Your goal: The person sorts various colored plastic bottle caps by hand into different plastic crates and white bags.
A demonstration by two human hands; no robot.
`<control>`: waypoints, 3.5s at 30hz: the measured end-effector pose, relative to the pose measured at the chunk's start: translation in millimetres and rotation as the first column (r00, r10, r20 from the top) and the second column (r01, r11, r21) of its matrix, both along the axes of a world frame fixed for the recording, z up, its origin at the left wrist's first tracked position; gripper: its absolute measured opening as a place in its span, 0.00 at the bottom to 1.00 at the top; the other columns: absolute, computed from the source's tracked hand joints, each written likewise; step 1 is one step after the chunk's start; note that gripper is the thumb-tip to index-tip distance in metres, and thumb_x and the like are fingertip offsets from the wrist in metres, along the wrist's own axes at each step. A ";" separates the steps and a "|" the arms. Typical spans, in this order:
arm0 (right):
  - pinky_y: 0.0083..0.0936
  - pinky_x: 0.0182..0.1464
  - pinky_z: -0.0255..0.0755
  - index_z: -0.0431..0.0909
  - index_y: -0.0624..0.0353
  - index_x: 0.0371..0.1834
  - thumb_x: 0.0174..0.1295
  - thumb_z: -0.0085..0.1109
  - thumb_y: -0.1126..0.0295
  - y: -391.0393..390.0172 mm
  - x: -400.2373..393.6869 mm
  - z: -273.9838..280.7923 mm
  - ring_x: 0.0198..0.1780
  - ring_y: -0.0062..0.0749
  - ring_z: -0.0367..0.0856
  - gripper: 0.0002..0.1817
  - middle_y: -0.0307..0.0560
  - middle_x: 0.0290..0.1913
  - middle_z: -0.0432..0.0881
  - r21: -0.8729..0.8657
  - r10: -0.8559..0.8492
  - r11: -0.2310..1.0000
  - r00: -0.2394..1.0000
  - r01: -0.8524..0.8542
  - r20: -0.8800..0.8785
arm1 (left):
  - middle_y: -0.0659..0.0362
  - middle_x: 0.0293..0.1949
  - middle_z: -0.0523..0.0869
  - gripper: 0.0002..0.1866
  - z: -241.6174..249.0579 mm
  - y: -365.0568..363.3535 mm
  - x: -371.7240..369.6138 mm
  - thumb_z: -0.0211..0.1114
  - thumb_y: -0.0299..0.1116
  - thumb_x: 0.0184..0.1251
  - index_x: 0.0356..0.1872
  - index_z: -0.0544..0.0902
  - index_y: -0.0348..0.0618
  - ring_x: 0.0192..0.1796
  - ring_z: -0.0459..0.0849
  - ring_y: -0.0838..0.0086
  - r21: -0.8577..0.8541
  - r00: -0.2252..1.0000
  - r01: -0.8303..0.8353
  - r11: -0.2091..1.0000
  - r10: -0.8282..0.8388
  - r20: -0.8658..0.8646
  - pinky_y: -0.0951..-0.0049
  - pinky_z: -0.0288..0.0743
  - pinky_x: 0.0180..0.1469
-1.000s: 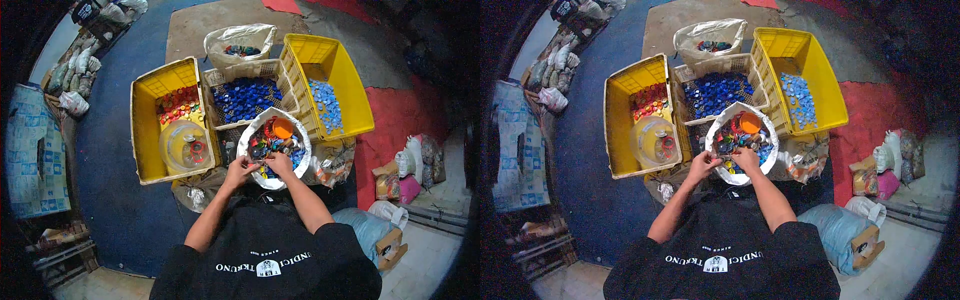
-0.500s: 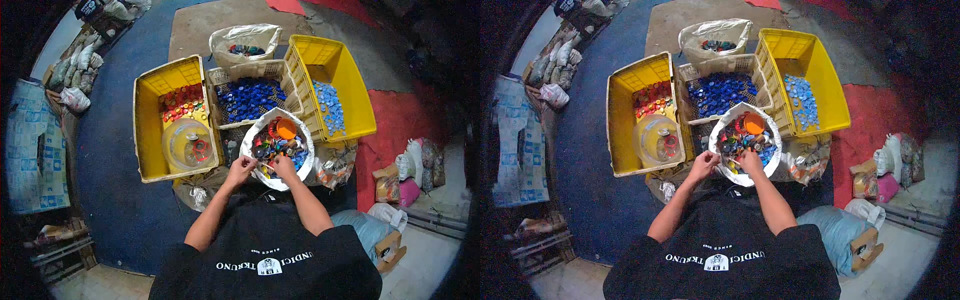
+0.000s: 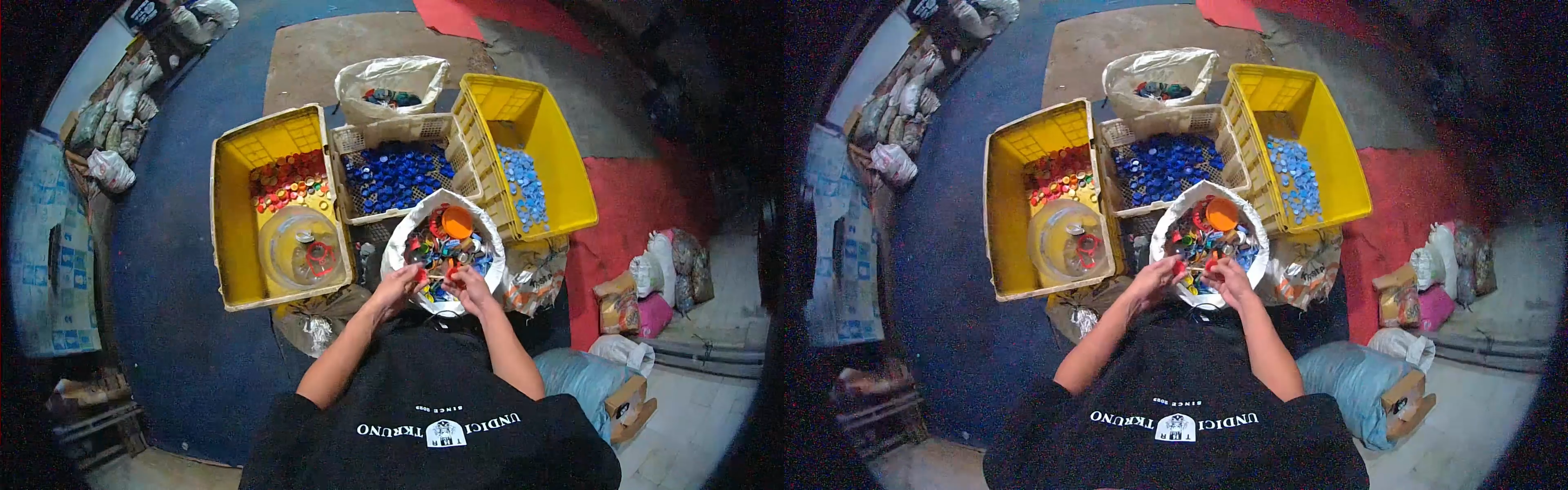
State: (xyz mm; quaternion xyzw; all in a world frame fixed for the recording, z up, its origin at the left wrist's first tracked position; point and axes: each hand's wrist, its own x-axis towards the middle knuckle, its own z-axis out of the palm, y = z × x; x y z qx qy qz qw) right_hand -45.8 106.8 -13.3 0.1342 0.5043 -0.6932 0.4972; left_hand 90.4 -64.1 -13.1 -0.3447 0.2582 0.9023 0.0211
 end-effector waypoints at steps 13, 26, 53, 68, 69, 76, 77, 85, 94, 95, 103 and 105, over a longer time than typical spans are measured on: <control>0.39 0.55 0.74 0.75 0.64 0.45 0.65 0.49 0.65 -123.5 48.7 32.5 0.48 0.40 0.78 0.14 0.51 0.45 0.78 -0.140 0.217 0.974 0.924 -0.181 0.314 | 0.47 0.50 0.80 0.15 28.7 -53.4 74.1 0.53 0.31 0.72 0.52 0.74 0.31 0.53 0.81 0.61 0.163 0.913 -0.408 0.898 0.404 0.058 0.70 0.79 0.59; 0.44 0.64 0.65 0.54 0.56 0.72 0.68 0.49 0.47 -275.3 38.5 53.0 0.64 0.45 0.69 0.36 0.56 0.70 0.61 -0.237 0.476 0.817 0.847 -0.526 -0.237 | 0.53 0.57 0.70 0.30 81.1 -171.6 93.0 0.54 0.50 0.71 0.69 0.63 0.50 0.56 0.75 0.62 -0.227 0.675 -0.734 0.640 0.722 -0.152 0.60 0.76 0.55; 0.42 0.54 0.73 0.80 0.49 0.51 0.56 0.63 0.56 -71.3 -76.5 -25.6 0.53 0.46 0.79 0.20 0.48 0.52 0.77 0.870 0.846 0.476 0.204 0.131 -0.493 | 0.68 0.57 0.76 0.19 8.7 24.7 25.8 0.59 0.33 0.58 0.51 0.82 0.64 0.73 0.58 0.70 -0.620 0.551 0.440 -0.650 -0.350 0.758 0.32 0.46 0.62; 0.44 0.43 0.71 0.82 0.54 0.34 0.55 0.59 0.63 31.3 7.3 8.1 0.42 0.47 0.81 0.09 0.49 0.35 0.83 0.800 0.796 0.575 -0.111 -0.170 -0.595 | 0.49 0.37 0.81 0.21 17.3 -24.7 -71.4 0.58 0.26 0.57 0.55 0.78 0.50 0.37 0.82 0.50 -0.953 0.900 0.215 -0.214 -0.336 0.278 0.56 0.77 0.43; 0.43 0.43 0.69 0.83 0.51 0.33 0.52 0.59 0.63 41.3 16.7 0.9 0.41 0.43 0.81 0.08 0.46 0.34 0.83 0.820 0.799 0.550 -0.187 -0.155 -0.571 | 0.51 0.40 0.81 0.20 1.7 -29.8 -95.6 0.59 0.28 0.57 0.53 0.79 0.52 0.42 0.82 0.53 -0.909 0.855 0.256 -0.329 -0.362 0.372 0.56 0.76 0.45; 0.49 0.52 0.59 0.84 0.48 0.34 0.51 0.59 0.63 63.4 4.7 21.4 0.44 0.41 0.82 0.09 0.43 0.37 0.85 0.919 0.952 0.305 0.073 -0.250 -0.296 | 0.58 0.56 0.75 0.14 -49.0 -24.5 -158.9 0.61 0.38 0.57 0.45 0.85 0.59 0.58 0.71 0.63 -0.479 0.678 0.276 -0.833 -0.185 0.711 0.54 0.61 0.62; 0.48 0.53 0.58 0.84 0.48 0.35 0.51 0.58 0.64 64.0 -0.6 27.1 0.45 0.41 0.82 0.10 0.44 0.38 0.85 0.907 0.954 0.298 0.088 -0.296 -0.285 | 0.57 0.58 0.74 0.13 -51.8 -24.6 -155.6 0.62 0.38 0.56 0.43 0.85 0.54 0.60 0.70 0.62 -0.599 0.750 0.253 -0.759 -0.237 0.617 0.52 0.61 0.62; 0.21 0.34 0.70 0.78 0.62 0.39 0.61 0.60 0.68 75.4 -21.3 38.9 0.29 0.16 0.73 0.09 0.39 0.29 0.79 0.374 0.318 0.926 0.627 -0.046 -0.711 | 0.53 0.45 0.81 0.09 25.6 -11.0 -66.3 0.59 0.39 0.66 0.38 0.83 0.47 0.57 0.75 0.63 -0.935 0.906 0.351 -0.056 -0.234 0.354 0.57 0.66 0.54; 0.19 0.37 0.69 0.74 0.64 0.35 0.62 0.57 0.71 28.4 -60.4 46.0 0.33 0.20 0.75 0.07 0.41 0.35 0.73 0.192 0.111 0.976 0.511 0.107 -0.852 | 0.57 0.33 0.84 0.19 59.3 6.0 -39.6 0.61 0.53 0.65 0.33 0.81 0.46 0.50 0.79 0.62 -0.873 0.843 0.393 -0.290 -0.266 0.468 0.45 0.54 0.57; 0.19 0.39 0.70 0.74 0.64 0.37 0.63 0.57 0.71 26.4 -59.4 48.4 0.35 0.20 0.75 0.07 0.41 0.36 0.74 0.202 0.104 0.973 0.566 0.113 -0.818 | 0.55 0.29 0.84 0.20 52.0 8.1 -38.5 0.62 0.54 0.63 0.32 0.82 0.45 0.43 0.82 0.63 -0.879 0.867 0.351 -0.324 -0.243 0.436 0.50 0.62 0.55; 0.20 0.41 0.69 0.75 0.63 0.36 0.62 0.58 0.70 34.8 -42.5 34.0 0.37 0.20 0.74 0.07 0.39 0.36 0.73 0.204 0.052 0.960 0.598 0.189 -0.800 | 0.52 0.24 0.83 0.18 74.4 12.4 -32.9 0.65 0.45 0.62 0.26 0.84 0.38 0.31 0.82 0.55 -0.874 0.881 0.006 -0.486 -0.411 0.234 0.60 0.74 0.35; 0.20 0.40 0.69 0.75 0.63 0.36 0.62 0.58 0.70 38.5 -38.9 33.7 0.36 0.20 0.73 0.07 0.39 0.36 0.73 0.219 0.069 0.959 0.599 0.182 -0.798 | 0.51 0.25 0.83 0.18 80.0 17.9 -36.6 0.64 0.45 0.63 0.26 0.84 0.38 0.32 0.82 0.55 -0.940 0.877 0.081 -0.332 -0.425 0.225 0.59 0.74 0.36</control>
